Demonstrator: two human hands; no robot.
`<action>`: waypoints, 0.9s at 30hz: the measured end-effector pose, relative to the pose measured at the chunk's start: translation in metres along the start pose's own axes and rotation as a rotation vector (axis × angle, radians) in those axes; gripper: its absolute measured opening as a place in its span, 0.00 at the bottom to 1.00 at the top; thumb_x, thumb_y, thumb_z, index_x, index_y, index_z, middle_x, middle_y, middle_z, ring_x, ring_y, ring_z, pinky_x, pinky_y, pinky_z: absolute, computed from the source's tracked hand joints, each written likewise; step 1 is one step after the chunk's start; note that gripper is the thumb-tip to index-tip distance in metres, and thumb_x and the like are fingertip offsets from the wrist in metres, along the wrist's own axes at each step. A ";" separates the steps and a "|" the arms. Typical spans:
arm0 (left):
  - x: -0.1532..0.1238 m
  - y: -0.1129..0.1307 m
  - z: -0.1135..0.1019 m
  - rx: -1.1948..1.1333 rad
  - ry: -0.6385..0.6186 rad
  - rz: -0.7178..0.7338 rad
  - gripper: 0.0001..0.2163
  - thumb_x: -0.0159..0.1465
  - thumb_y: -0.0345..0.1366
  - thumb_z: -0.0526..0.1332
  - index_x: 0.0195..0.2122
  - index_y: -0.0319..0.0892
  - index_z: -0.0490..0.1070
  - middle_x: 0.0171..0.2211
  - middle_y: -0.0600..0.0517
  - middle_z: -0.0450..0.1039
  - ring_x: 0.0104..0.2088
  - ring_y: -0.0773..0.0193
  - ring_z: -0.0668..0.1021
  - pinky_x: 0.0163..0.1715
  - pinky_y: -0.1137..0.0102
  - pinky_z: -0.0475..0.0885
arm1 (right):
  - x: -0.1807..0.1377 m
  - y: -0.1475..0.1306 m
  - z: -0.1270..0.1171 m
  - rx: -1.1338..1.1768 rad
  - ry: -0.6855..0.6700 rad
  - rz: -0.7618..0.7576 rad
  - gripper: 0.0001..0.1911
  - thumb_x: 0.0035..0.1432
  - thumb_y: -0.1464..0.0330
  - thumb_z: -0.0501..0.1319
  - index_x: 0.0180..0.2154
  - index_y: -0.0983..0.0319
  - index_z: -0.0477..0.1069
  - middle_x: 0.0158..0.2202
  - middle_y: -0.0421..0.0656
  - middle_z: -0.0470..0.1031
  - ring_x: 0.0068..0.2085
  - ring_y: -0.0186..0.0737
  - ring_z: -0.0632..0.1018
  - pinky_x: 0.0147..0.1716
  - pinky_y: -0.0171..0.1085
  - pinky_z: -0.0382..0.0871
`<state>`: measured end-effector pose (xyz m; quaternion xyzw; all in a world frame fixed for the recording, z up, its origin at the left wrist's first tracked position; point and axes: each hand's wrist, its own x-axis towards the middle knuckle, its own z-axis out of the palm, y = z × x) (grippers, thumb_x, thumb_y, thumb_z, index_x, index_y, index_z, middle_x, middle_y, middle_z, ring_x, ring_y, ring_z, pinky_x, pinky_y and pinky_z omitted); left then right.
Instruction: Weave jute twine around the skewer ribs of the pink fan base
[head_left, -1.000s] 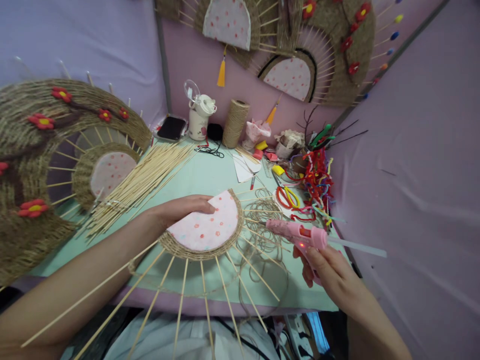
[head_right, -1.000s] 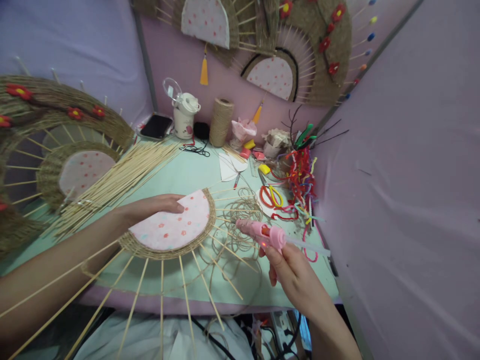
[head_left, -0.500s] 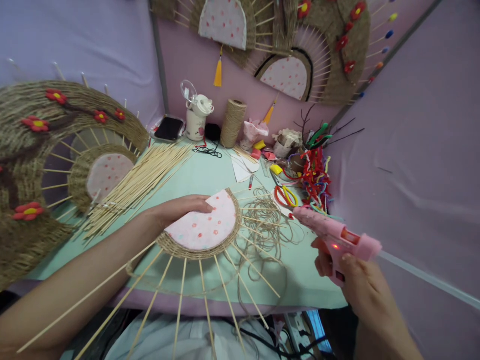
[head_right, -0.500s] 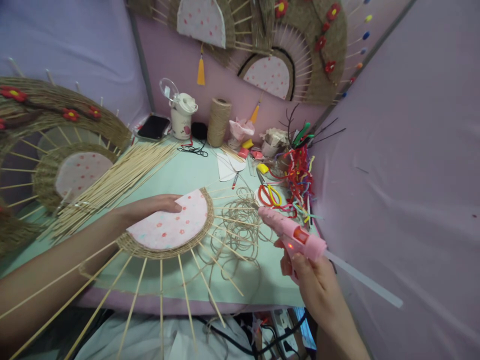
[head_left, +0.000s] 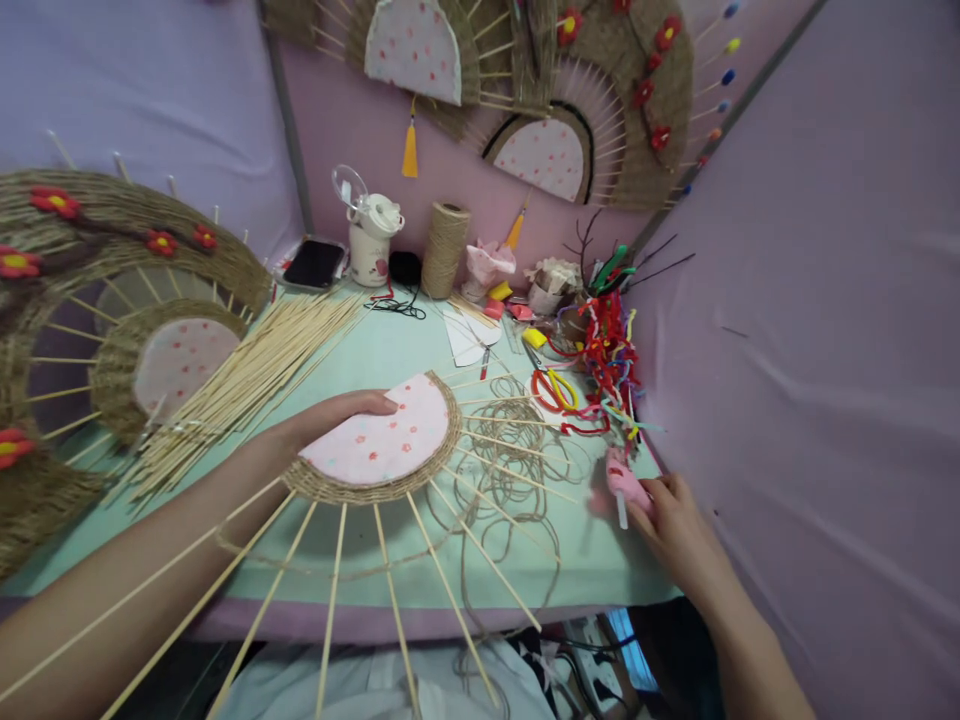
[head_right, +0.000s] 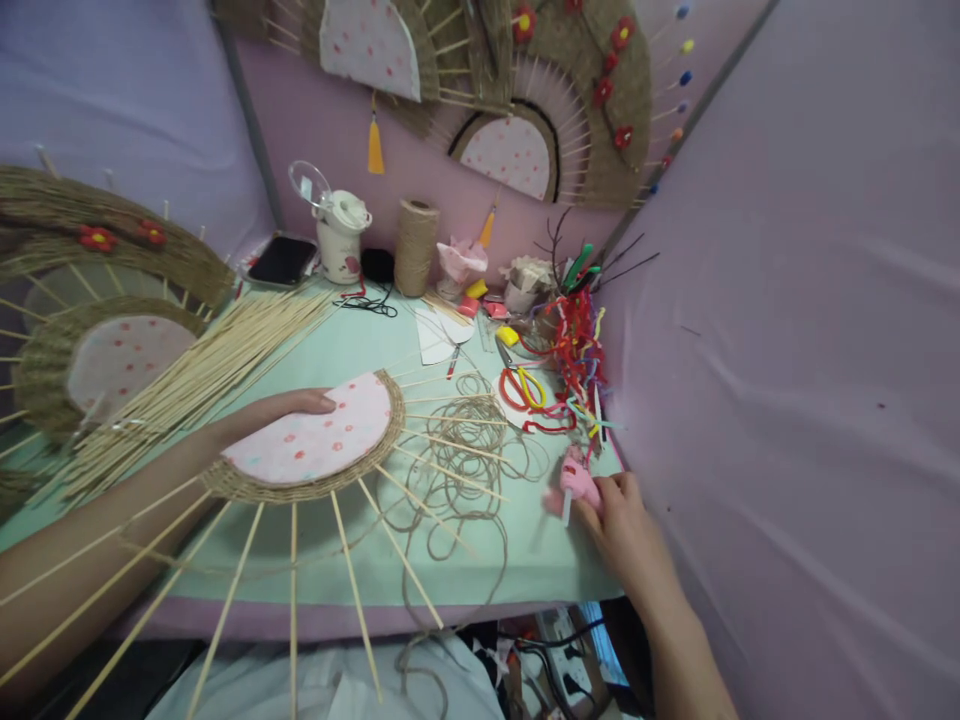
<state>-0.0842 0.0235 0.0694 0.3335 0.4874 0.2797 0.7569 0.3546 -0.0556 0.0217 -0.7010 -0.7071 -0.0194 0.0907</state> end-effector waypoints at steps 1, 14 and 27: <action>0.001 -0.001 -0.001 0.001 -0.004 -0.001 0.13 0.46 0.36 0.68 0.32 0.37 0.73 0.22 0.50 0.76 0.18 0.67 0.75 0.15 0.77 0.68 | 0.000 0.001 0.007 -0.056 -0.015 0.013 0.19 0.62 0.56 0.49 0.39 0.62 0.70 0.40 0.50 0.66 0.33 0.45 0.75 0.31 0.41 0.69; -0.009 0.001 0.004 -0.027 -0.085 0.016 0.09 0.49 0.34 0.67 0.31 0.38 0.73 0.24 0.50 0.77 0.21 0.66 0.77 0.19 0.76 0.69 | 0.014 -0.051 -0.026 0.374 0.201 -0.178 0.17 0.60 0.58 0.57 0.46 0.60 0.70 0.51 0.52 0.69 0.53 0.50 0.71 0.51 0.48 0.65; -0.009 -0.004 0.004 -0.067 -0.175 -0.003 0.14 0.46 0.34 0.68 0.34 0.36 0.73 0.25 0.49 0.77 0.20 0.65 0.77 0.18 0.75 0.69 | 0.049 -0.149 -0.002 1.368 -0.035 -0.078 0.07 0.54 0.66 0.63 0.37 0.55 0.78 0.35 0.41 0.78 0.39 0.40 0.76 0.41 0.37 0.68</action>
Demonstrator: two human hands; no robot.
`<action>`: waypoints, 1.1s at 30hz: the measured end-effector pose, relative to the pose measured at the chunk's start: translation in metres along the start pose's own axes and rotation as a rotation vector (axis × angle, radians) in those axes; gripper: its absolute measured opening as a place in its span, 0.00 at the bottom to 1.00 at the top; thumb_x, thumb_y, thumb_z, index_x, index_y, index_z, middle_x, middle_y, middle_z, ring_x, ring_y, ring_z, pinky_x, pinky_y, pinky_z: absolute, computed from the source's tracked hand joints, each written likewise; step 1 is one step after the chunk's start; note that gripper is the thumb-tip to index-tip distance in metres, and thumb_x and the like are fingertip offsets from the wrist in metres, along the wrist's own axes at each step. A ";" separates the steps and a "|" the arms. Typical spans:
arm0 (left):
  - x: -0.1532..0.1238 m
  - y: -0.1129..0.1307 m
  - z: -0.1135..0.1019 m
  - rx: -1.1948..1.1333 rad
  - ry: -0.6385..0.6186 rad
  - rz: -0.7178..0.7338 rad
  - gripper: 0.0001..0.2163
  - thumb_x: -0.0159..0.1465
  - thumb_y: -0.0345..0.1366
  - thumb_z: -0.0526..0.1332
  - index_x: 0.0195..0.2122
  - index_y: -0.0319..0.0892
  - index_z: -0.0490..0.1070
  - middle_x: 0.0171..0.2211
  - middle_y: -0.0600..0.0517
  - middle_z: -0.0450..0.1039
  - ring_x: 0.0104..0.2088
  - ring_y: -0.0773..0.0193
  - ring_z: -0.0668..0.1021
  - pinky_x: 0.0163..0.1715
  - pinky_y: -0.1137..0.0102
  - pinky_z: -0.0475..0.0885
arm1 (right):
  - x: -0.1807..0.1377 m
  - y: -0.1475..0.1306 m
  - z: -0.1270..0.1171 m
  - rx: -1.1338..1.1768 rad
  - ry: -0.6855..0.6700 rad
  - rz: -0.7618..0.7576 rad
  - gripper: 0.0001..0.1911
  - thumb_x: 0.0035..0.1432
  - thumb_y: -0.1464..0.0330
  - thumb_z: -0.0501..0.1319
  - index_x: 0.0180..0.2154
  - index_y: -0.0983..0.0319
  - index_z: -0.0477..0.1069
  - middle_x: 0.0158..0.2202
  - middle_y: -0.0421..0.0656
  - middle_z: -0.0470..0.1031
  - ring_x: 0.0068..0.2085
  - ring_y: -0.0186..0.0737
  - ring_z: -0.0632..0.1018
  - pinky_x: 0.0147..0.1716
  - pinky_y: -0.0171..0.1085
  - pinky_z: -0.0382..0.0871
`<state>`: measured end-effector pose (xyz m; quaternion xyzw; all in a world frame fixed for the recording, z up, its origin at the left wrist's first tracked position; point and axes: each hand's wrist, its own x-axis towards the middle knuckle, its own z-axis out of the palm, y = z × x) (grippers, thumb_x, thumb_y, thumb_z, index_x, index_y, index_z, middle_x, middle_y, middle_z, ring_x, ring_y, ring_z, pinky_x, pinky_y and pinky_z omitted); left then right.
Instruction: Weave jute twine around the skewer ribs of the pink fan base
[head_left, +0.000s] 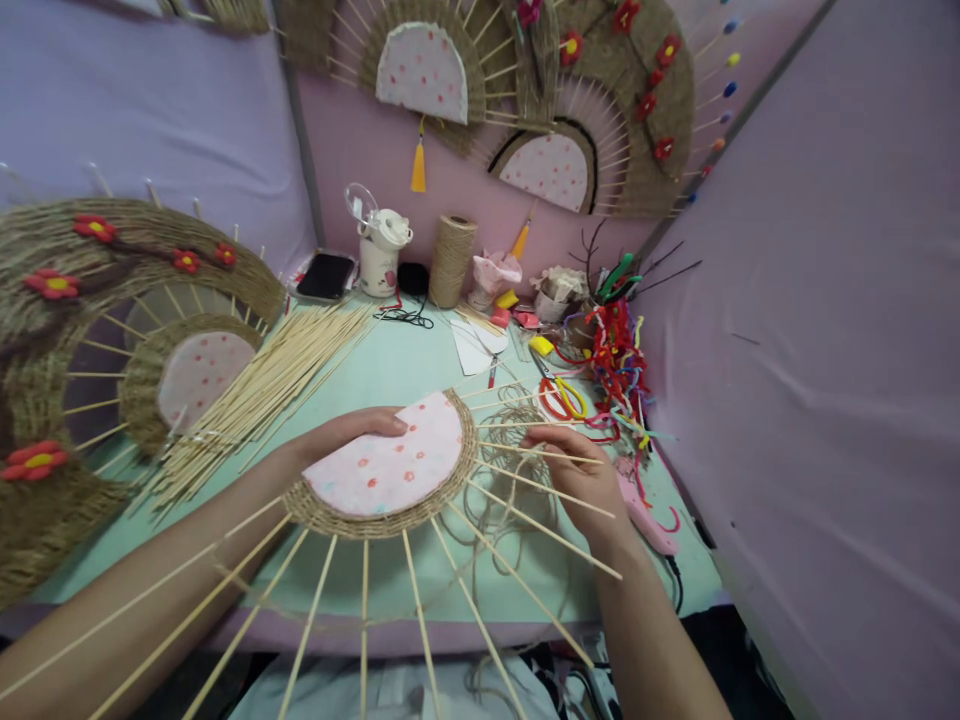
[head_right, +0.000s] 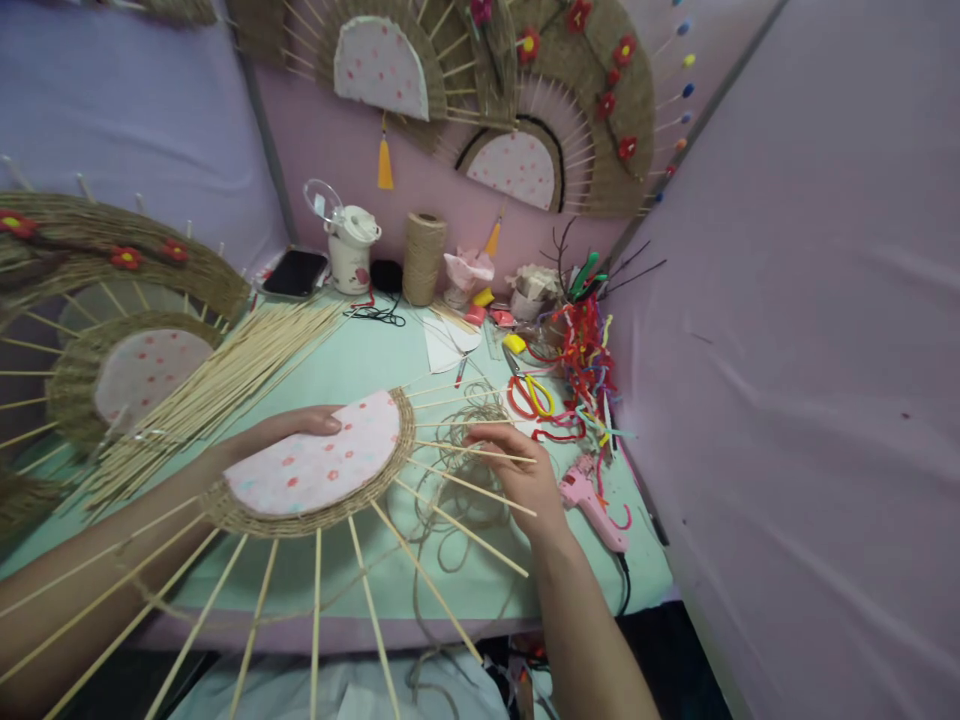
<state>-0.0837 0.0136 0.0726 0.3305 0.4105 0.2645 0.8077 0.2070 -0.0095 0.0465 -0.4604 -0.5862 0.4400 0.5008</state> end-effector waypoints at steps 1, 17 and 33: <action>0.000 0.000 0.000 0.003 -0.001 0.001 0.14 0.46 0.35 0.68 0.34 0.36 0.73 0.24 0.49 0.77 0.20 0.65 0.76 0.17 0.75 0.68 | 0.000 0.003 0.003 0.051 0.014 0.007 0.06 0.53 0.66 0.64 0.35 0.56 0.78 0.33 0.40 0.78 0.37 0.38 0.76 0.39 0.37 0.68; 0.003 -0.004 0.000 0.013 -0.022 0.009 0.13 0.47 0.33 0.68 0.34 0.37 0.73 0.24 0.49 0.77 0.21 0.66 0.77 0.18 0.76 0.68 | -0.005 0.015 0.033 0.193 0.224 0.112 0.08 0.46 0.62 0.67 0.24 0.60 0.75 0.22 0.39 0.74 0.27 0.35 0.71 0.30 0.35 0.65; 0.005 -0.003 -0.005 0.007 -0.035 0.032 0.13 0.48 0.33 0.67 0.35 0.37 0.71 0.25 0.48 0.77 0.20 0.65 0.77 0.18 0.75 0.69 | -0.006 0.023 0.033 0.311 0.137 0.171 0.10 0.44 0.61 0.70 0.26 0.60 0.76 0.20 0.37 0.72 0.23 0.33 0.69 0.25 0.33 0.63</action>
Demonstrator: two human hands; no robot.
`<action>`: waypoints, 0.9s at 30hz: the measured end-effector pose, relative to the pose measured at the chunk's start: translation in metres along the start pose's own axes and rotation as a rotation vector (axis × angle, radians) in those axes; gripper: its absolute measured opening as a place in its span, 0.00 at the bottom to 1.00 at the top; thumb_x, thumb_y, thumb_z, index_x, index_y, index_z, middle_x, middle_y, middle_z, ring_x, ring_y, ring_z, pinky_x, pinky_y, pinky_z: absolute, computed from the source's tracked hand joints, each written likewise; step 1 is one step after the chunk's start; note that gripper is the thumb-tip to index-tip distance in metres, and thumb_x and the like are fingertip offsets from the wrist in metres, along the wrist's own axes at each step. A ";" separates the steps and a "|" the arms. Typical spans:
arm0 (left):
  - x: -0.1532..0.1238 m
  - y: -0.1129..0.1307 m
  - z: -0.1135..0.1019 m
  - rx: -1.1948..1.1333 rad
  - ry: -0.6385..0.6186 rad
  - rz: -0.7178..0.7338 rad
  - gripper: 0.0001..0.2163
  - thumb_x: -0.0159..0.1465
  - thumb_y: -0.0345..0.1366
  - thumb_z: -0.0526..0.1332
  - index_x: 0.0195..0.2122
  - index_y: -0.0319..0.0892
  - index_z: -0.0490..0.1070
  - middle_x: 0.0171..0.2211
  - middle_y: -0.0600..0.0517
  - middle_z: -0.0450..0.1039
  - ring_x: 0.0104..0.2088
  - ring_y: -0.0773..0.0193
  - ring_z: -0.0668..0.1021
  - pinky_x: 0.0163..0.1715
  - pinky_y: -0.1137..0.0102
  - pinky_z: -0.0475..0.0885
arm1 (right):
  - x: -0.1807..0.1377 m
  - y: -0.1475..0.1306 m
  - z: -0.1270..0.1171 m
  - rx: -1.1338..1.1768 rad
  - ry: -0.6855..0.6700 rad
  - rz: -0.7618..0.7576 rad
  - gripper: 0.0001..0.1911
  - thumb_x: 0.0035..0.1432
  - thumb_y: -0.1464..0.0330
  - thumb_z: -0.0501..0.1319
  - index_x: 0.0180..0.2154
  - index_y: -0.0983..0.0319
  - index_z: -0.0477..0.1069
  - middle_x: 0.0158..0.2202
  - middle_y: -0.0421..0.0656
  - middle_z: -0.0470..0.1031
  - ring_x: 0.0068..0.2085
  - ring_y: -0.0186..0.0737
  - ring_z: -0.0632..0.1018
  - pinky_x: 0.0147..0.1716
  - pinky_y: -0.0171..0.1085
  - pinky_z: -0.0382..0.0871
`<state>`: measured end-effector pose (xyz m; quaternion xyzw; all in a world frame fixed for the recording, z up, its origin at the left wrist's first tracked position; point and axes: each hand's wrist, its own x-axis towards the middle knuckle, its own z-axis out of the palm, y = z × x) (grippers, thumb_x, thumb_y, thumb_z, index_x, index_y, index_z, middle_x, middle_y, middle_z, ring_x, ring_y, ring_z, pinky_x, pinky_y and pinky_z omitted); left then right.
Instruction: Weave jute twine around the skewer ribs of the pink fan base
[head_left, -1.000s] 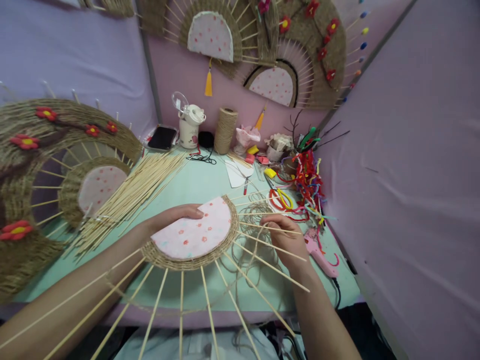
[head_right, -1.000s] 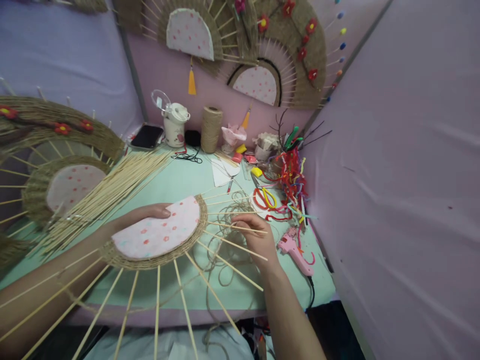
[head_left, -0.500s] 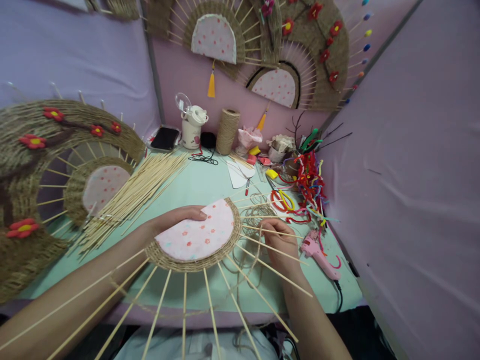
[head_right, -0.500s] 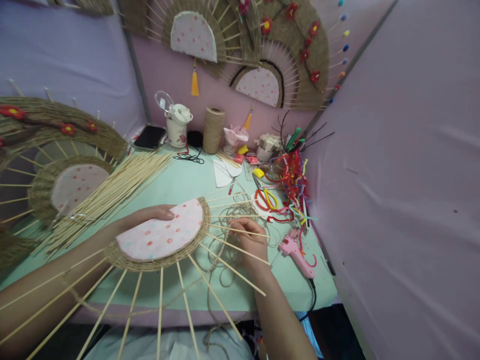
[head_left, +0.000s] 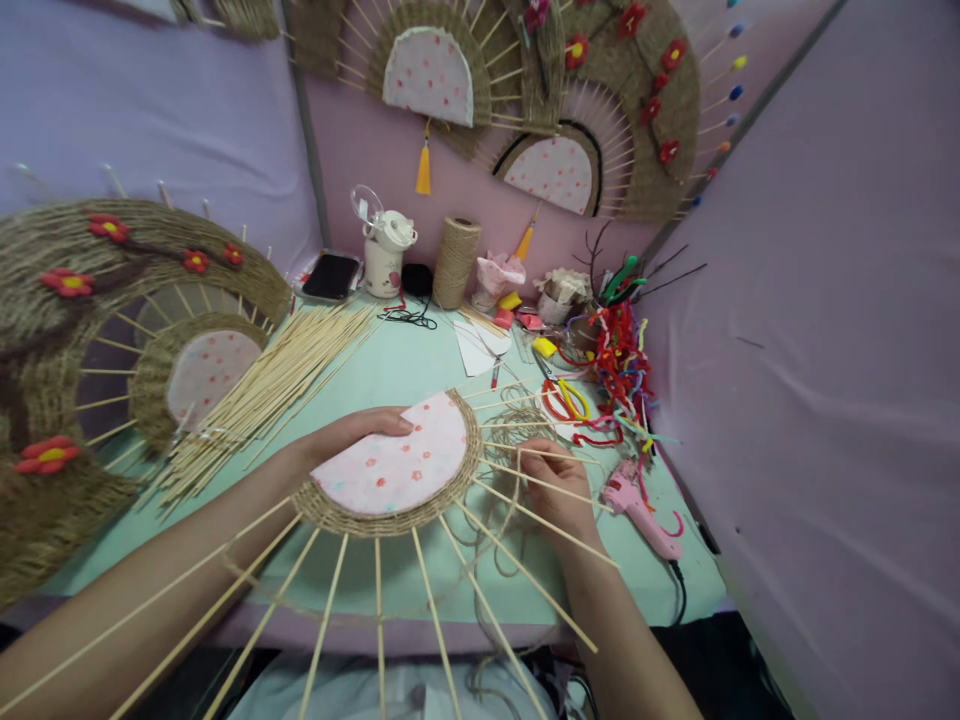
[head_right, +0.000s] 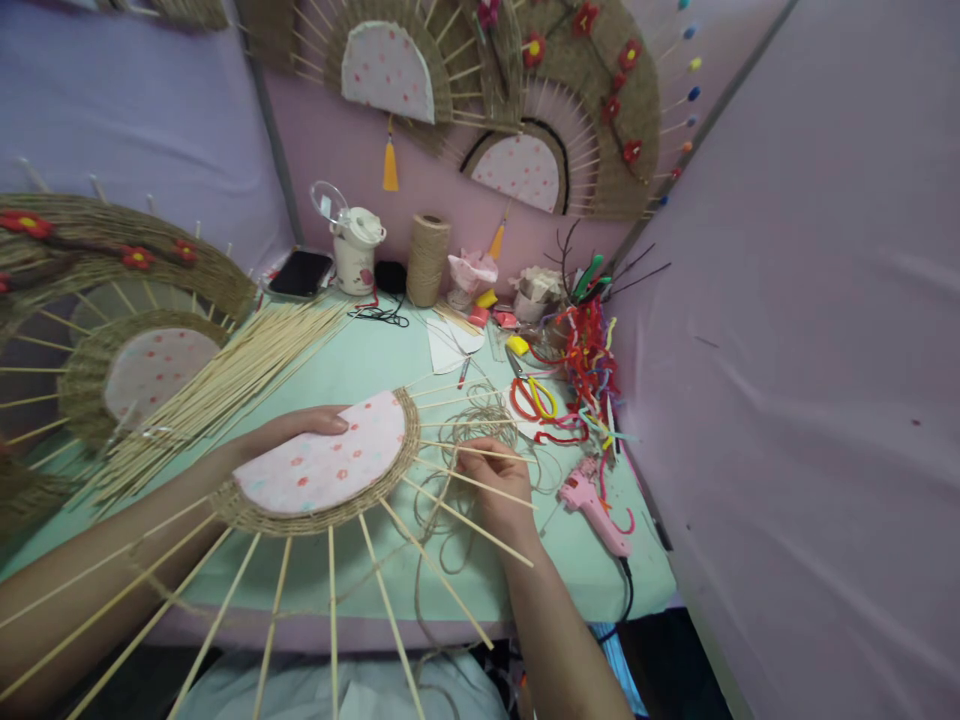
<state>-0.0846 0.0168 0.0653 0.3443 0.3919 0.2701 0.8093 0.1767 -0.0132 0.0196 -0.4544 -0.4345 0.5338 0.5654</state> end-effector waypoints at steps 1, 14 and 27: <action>0.000 0.000 0.000 0.001 0.006 0.004 0.13 0.48 0.34 0.67 0.35 0.37 0.71 0.25 0.48 0.77 0.21 0.64 0.77 0.18 0.75 0.69 | 0.001 0.001 -0.001 0.006 -0.006 0.000 0.10 0.44 0.61 0.70 0.26 0.60 0.76 0.20 0.38 0.72 0.23 0.33 0.69 0.25 0.33 0.63; -0.002 0.004 0.009 -0.046 0.072 -0.010 0.14 0.45 0.34 0.68 0.33 0.37 0.71 0.25 0.49 0.77 0.22 0.63 0.77 0.20 0.74 0.70 | 0.009 0.001 -0.007 -0.050 0.212 -0.167 0.19 0.51 0.62 0.66 0.46 0.57 0.72 0.50 0.45 0.72 0.50 0.43 0.73 0.49 0.43 0.65; 0.003 -0.004 0.017 0.045 0.097 0.085 0.17 0.50 0.35 0.67 0.40 0.38 0.71 0.28 0.50 0.78 0.23 0.63 0.78 0.21 0.73 0.70 | 0.016 -0.083 -0.036 -0.932 -0.014 -0.531 0.09 0.59 0.62 0.59 0.37 0.60 0.73 0.37 0.45 0.75 0.40 0.41 0.74 0.42 0.39 0.66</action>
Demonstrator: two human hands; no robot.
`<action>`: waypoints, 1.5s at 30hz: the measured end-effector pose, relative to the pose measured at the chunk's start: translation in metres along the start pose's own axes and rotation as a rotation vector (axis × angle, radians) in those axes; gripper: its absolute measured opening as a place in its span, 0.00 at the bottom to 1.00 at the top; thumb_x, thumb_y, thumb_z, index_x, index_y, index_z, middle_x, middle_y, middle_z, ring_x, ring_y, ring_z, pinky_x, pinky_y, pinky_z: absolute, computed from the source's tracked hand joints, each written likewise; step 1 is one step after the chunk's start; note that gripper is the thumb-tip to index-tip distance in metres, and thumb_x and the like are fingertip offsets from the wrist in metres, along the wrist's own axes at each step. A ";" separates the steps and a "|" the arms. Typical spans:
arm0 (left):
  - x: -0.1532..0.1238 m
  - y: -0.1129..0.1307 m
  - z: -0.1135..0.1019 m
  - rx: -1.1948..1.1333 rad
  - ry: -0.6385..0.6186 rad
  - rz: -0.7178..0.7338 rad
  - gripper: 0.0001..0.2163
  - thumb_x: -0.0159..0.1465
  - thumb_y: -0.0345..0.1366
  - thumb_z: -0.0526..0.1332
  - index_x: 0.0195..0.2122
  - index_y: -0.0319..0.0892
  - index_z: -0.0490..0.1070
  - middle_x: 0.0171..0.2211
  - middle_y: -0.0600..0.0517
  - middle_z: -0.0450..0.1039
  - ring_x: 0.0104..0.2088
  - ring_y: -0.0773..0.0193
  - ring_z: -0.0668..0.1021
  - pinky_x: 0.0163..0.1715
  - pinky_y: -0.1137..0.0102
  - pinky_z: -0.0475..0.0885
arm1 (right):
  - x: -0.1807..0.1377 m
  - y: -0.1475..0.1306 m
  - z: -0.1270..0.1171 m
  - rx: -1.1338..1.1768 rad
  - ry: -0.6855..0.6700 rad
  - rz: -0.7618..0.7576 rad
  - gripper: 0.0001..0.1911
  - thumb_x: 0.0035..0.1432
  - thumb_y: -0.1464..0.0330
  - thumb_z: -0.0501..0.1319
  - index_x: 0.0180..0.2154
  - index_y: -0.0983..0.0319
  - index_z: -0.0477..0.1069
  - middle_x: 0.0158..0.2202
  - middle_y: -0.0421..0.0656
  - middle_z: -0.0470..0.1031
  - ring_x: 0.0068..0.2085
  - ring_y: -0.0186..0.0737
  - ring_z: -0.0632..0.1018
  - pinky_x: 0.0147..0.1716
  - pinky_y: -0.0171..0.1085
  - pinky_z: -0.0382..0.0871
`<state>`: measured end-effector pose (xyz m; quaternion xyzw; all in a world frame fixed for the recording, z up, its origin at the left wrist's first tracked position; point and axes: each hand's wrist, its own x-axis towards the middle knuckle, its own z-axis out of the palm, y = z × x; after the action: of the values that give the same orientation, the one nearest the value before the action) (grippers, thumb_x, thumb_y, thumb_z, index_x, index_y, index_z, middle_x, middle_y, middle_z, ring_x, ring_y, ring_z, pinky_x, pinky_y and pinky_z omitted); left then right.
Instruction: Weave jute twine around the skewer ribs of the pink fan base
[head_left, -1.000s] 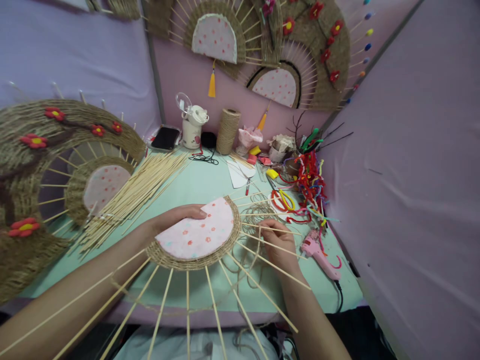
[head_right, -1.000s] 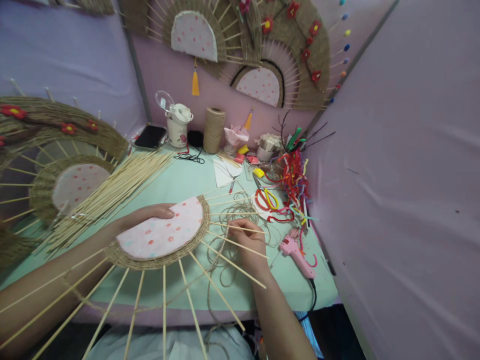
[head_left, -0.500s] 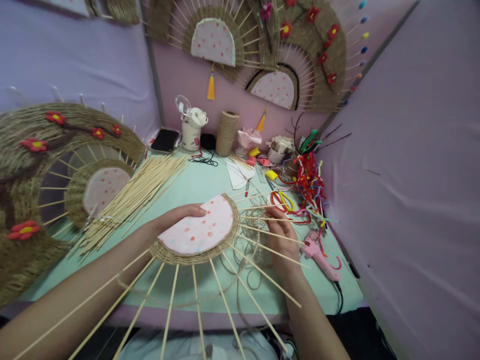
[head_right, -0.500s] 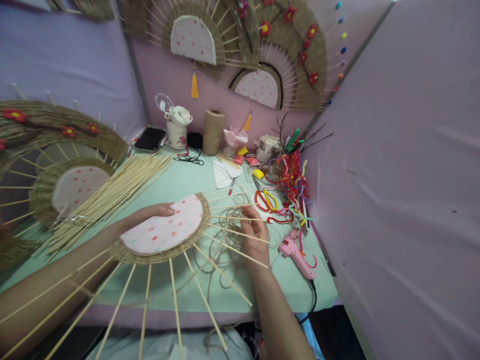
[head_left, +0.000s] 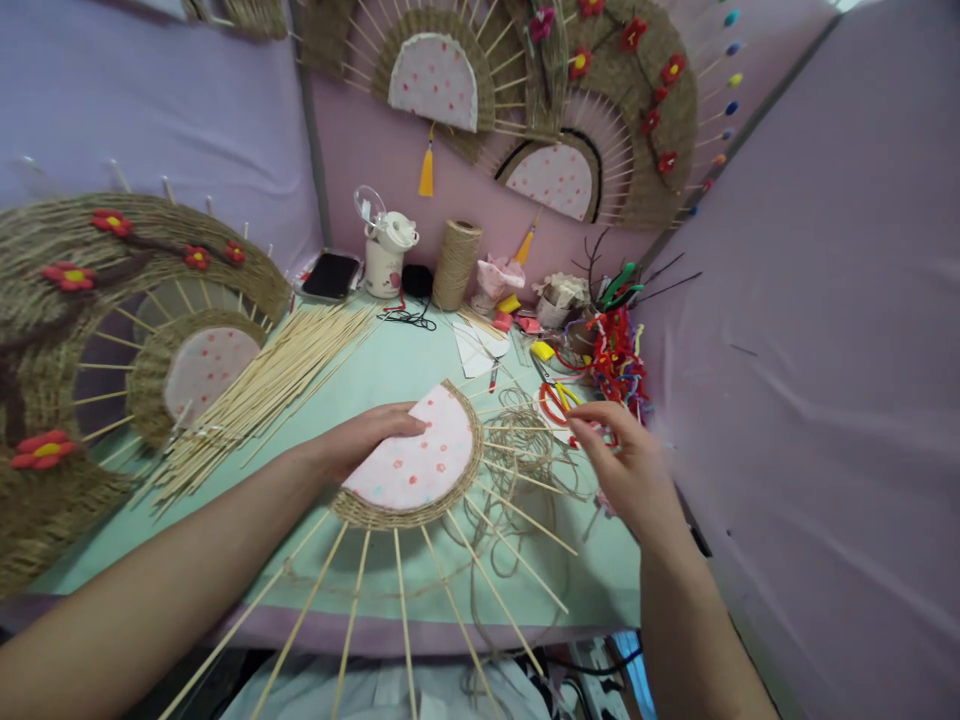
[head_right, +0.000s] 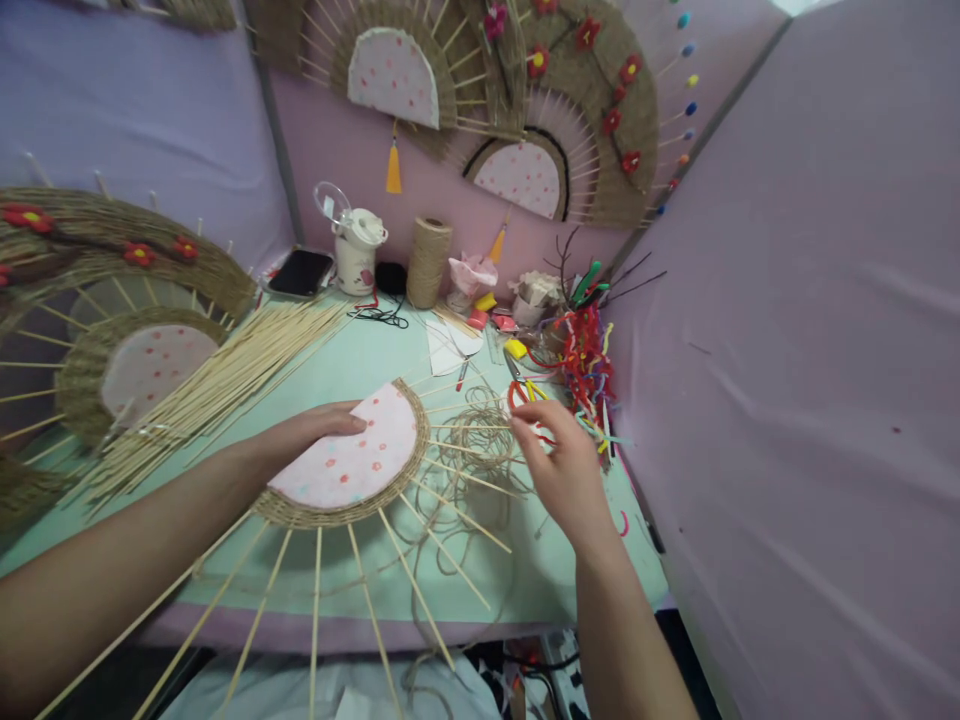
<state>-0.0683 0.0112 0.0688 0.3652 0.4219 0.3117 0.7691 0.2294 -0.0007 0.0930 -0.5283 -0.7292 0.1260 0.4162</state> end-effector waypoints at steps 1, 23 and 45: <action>0.000 0.000 0.001 0.008 -0.002 0.003 0.16 0.50 0.35 0.66 0.40 0.38 0.72 0.28 0.50 0.78 0.23 0.64 0.77 0.21 0.73 0.70 | 0.005 -0.005 0.001 -0.064 -0.155 -0.044 0.09 0.60 0.63 0.58 0.37 0.60 0.73 0.38 0.45 0.76 0.41 0.42 0.75 0.43 0.40 0.65; 0.000 -0.003 0.003 0.035 -0.027 0.040 0.16 0.50 0.35 0.65 0.41 0.38 0.72 0.26 0.51 0.76 0.21 0.67 0.75 0.19 0.75 0.67 | 0.042 -0.020 0.020 -0.137 -0.633 0.162 0.15 0.55 0.59 0.59 0.24 0.63 0.71 0.21 0.38 0.69 0.25 0.33 0.66 0.25 0.33 0.57; 0.003 -0.005 0.001 0.065 -0.062 0.033 0.14 0.53 0.35 0.64 0.41 0.38 0.71 0.29 0.51 0.77 0.23 0.67 0.77 0.21 0.75 0.70 | 0.043 -0.011 0.026 -0.075 -0.665 0.208 0.13 0.51 0.61 0.58 0.21 0.62 0.65 0.18 0.35 0.59 0.23 0.31 0.58 0.21 0.33 0.51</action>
<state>-0.0656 0.0105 0.0638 0.4065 0.4017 0.2989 0.7642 0.1987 0.0392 0.1036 -0.5446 -0.7714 0.3061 0.1214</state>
